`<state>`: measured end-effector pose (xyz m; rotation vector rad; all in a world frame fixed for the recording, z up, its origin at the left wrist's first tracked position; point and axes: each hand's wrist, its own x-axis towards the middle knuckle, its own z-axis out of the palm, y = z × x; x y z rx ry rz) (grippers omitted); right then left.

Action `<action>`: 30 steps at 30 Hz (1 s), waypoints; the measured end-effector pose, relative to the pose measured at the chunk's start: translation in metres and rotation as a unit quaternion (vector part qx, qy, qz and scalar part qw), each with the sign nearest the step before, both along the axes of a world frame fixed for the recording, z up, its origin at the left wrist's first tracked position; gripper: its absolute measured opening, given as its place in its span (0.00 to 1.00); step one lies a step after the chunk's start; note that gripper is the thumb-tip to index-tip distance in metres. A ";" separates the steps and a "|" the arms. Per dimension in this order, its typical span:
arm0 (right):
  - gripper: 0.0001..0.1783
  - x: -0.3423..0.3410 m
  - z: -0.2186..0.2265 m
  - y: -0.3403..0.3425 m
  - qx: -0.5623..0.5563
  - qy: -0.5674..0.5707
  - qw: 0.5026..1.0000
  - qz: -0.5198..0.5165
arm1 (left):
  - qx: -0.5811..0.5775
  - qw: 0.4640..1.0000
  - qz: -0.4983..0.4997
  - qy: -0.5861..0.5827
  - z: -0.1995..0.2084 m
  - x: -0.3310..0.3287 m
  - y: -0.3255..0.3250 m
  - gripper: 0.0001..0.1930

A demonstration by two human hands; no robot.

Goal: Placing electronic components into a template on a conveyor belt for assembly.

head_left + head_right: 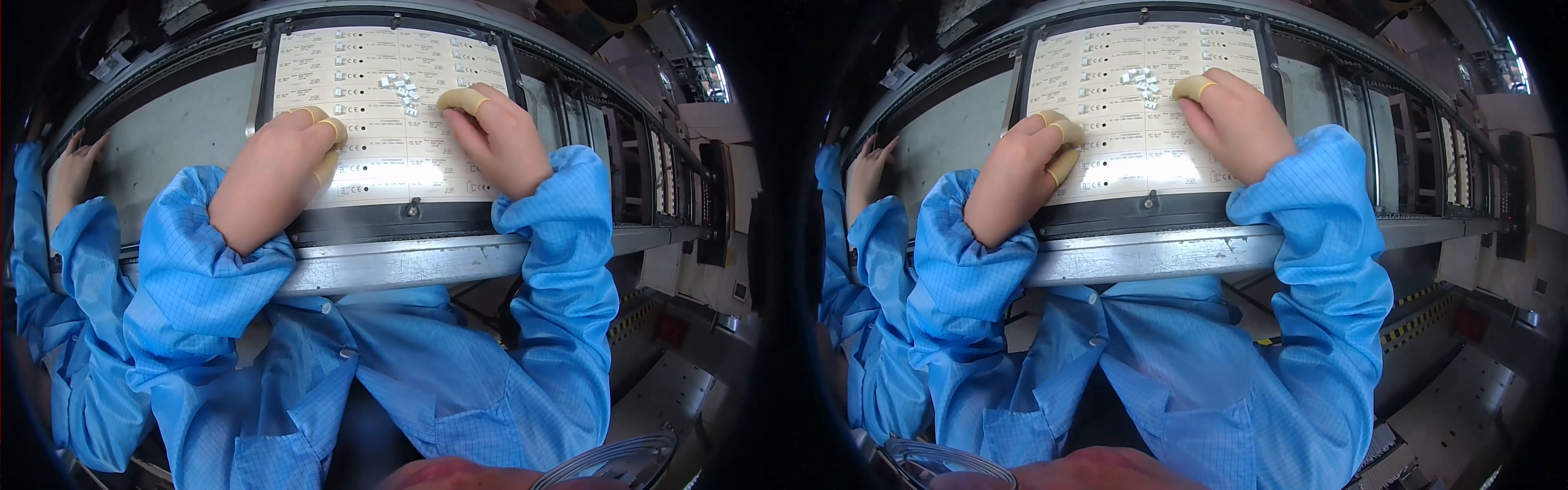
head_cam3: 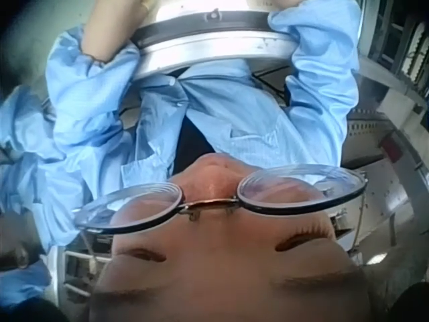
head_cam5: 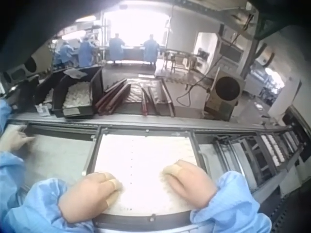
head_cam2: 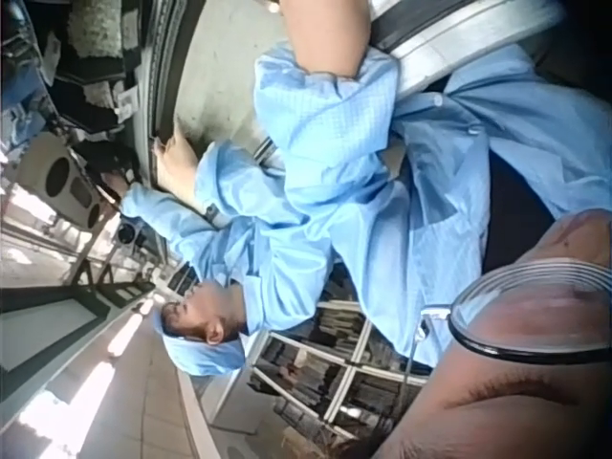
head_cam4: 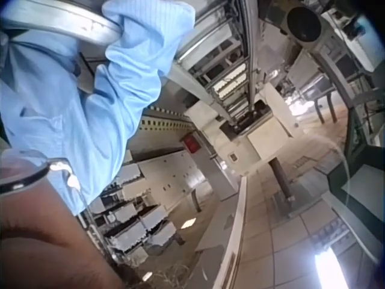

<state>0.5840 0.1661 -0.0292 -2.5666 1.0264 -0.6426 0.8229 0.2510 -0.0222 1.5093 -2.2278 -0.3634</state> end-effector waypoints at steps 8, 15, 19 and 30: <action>0.08 -0.002 0.004 0.004 0.001 -0.014 1.000 -0.019 | -0.041 0.999 -0.027 -0.014 -0.005 0.004 0.004 0.08; 0.08 -0.027 0.008 0.005 0.269 -0.062 0.949 -0.153 | -0.058 0.997 -0.060 -0.003 -0.016 0.010 -0.001 0.06; 0.08 -0.036 0.004 0.008 0.359 -0.090 0.922 -0.111 | -0.044 0.997 -0.062 0.021 -0.005 0.006 -0.002 0.06; 0.09 -0.034 0.008 0.011 0.100 0.021 0.990 -0.100 | -0.122 0.989 -0.089 -0.005 -0.007 -0.046 -0.051 0.09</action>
